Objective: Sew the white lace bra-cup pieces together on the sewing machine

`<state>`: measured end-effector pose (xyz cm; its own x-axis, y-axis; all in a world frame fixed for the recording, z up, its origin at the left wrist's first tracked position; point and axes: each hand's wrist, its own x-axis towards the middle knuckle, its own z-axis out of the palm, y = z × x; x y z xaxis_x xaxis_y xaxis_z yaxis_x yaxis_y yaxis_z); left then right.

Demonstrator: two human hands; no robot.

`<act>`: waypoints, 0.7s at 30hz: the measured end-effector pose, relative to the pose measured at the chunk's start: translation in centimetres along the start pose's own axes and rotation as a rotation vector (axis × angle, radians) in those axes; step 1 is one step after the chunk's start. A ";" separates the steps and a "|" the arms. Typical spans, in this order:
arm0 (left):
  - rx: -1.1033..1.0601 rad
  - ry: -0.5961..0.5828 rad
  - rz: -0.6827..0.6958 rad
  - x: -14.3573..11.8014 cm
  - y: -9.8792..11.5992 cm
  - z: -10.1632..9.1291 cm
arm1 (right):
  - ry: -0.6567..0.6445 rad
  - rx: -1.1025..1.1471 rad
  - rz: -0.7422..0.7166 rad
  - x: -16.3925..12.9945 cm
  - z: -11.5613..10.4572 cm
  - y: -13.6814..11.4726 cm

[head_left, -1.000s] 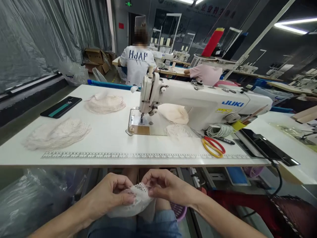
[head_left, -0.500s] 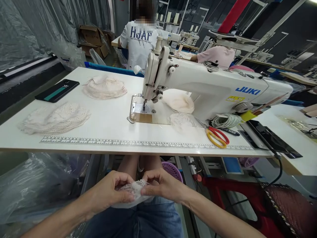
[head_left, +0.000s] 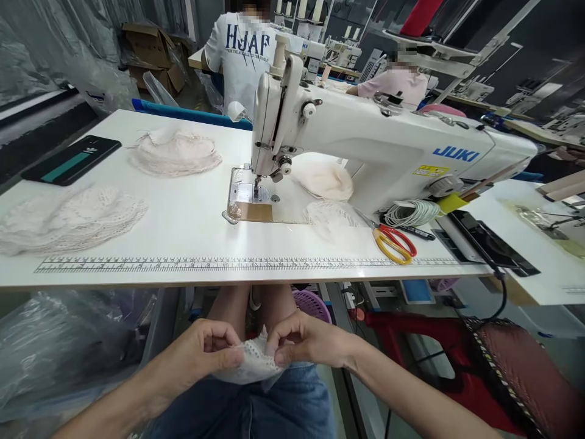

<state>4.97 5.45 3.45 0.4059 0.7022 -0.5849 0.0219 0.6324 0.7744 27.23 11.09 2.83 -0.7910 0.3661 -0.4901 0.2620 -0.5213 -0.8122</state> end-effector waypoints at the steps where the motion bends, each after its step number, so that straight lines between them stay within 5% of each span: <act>1: -0.019 -0.007 -0.009 0.0 0.0 0.0 | -0.006 0.008 0.002 -0.2 -0.1 0.1; 21: -0.178 -0.013 -0.054 0.3 0.3 0.2 | -0.119 -0.125 -0.171 -0.9 -1.4 2.1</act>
<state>5.31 5.78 3.53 0.4206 0.6622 -0.6201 -0.1180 0.7177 0.6863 29.29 10.77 1.12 -0.8874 0.3439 -0.3070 0.1786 -0.3575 -0.9167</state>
